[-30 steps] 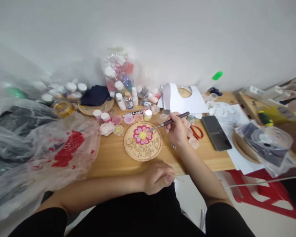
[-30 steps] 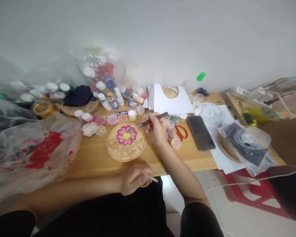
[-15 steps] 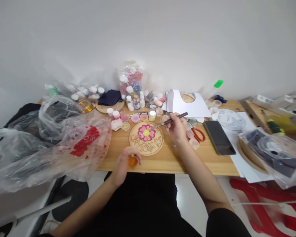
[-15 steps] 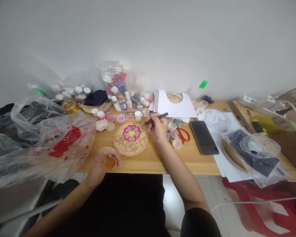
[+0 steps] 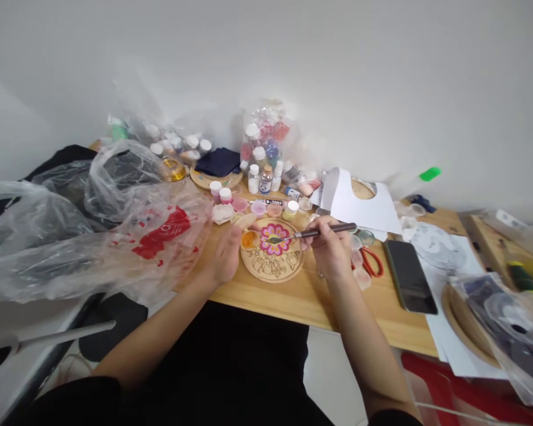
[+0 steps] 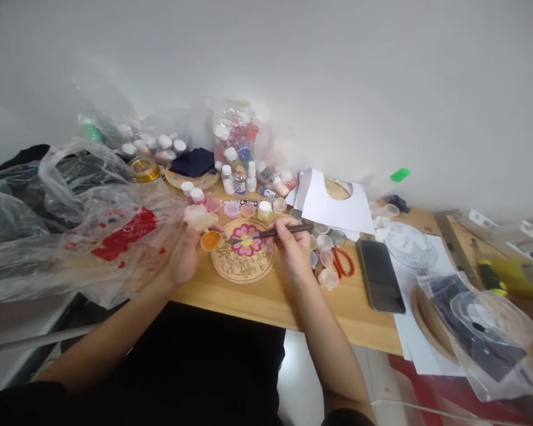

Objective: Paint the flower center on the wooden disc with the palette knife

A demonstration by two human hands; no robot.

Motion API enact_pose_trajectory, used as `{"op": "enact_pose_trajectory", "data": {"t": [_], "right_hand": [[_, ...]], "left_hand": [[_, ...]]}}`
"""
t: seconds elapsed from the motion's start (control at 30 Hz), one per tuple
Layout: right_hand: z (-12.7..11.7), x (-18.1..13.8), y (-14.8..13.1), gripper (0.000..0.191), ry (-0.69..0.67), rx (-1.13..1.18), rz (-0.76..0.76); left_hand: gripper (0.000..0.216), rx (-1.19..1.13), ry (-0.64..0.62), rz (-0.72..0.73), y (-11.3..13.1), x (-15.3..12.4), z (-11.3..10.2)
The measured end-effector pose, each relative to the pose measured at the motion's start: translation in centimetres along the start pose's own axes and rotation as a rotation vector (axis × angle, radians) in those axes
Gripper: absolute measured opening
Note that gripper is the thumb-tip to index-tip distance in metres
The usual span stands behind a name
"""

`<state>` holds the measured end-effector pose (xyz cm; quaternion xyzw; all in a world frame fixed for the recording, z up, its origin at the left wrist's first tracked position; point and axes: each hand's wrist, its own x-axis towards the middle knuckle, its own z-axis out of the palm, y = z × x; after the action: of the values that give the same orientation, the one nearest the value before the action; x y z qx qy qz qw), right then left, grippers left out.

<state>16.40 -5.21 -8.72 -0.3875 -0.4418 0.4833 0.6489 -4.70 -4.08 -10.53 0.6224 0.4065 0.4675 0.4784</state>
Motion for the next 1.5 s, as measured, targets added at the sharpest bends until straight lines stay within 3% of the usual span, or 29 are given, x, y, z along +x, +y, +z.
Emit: {"op": "enact_pose_trajectory", "data": {"t": [0.33, 0.53, 1.3, 1.5], "right_hand": [[0.3, -2.5, -0.1, 0.011, -0.043, -0.466, -0.255], [0.7, -2.3, -0.3, 0.009, -0.069, -0.627, -0.326], [0.3, -2.2, -0.2, 0.014, -0.089, -0.516, -0.199], [0.0, -2.1, -0.2, 0.019, 0.023, -0.516, -0.23]], "left_hand": [[0.069, -0.005, -0.093, 0.049, -0.5, 0.5, 1.0], [0.06, 0.069, -0.152, 0.116, -0.9, 0.5, 1.3], [0.056, -0.143, -0.181, 0.126, -1.8, 1.0, 2.4], [0.063, -0.127, -0.179, 0.11, -1.9, 1.1, 2.4]]}}
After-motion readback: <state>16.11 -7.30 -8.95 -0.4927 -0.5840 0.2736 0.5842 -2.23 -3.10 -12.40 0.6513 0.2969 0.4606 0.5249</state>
